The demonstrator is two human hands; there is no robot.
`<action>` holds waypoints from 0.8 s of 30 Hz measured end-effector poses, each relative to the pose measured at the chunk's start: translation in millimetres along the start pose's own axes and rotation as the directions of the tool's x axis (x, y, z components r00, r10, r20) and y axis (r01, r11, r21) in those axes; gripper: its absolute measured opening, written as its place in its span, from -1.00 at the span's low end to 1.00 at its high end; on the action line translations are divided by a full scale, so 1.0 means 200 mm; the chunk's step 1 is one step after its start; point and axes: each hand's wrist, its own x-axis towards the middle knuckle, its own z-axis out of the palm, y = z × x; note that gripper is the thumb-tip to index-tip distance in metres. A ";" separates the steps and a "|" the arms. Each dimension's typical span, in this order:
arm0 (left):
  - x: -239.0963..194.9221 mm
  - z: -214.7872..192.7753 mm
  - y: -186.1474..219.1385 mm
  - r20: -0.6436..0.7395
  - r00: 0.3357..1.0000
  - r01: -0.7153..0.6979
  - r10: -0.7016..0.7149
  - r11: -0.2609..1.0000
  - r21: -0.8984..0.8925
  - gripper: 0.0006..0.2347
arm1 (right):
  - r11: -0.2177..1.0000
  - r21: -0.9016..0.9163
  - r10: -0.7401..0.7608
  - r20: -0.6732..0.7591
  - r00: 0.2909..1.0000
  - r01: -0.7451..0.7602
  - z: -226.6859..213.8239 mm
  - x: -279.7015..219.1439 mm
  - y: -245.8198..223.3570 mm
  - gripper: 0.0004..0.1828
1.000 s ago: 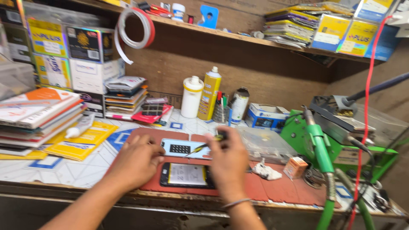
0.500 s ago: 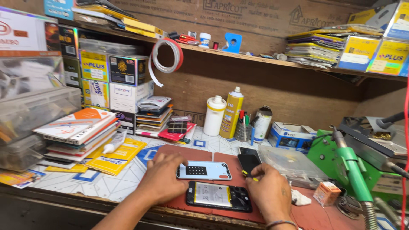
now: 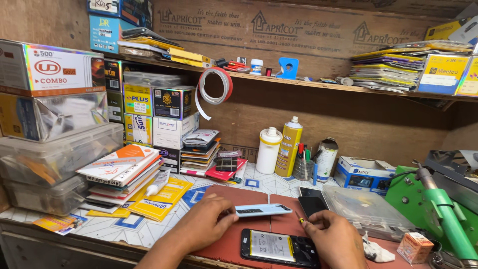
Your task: The person disassembles a light blue feature phone, removes the back cover and battery, and then applies adhesive along the edges of the phone's frame using a tube. They use a screwdriver to pry and separate components during the process.
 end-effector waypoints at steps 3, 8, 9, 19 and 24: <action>0.01 0.04 -0.01 -0.152 0.985 0.061 -0.085 0.986 -0.157 -0.84 | 0.998 0.047 0.031 -0.003 1.000 -0.031 0.02 0.03 0.02 -0.58; 0.05 0.11 -0.01 -0.287 0.947 -0.002 -0.142 0.893 -0.451 -0.90 | 0.907 0.412 -0.091 -0.010 0.996 0.087 0.10 0.11 0.10 -0.55; 0.06 0.12 -0.01 -0.240 0.949 0.035 -0.204 0.826 -0.562 -0.90 | 0.842 0.526 -0.131 -0.007 0.991 0.115 0.11 0.14 0.12 -0.54; 0.08 0.16 -0.03 -0.124 0.959 0.086 -0.255 0.679 -0.729 -0.88 | 0.614 0.766 -0.256 0.419 0.871 -0.188 -0.04 0.20 0.17 -0.56; 0.09 0.17 -0.04 -0.118 0.957 0.093 -0.264 0.666 -0.740 -0.88 | 0.667 0.697 -0.183 0.495 0.849 -0.263 -0.09 0.16 0.11 -0.58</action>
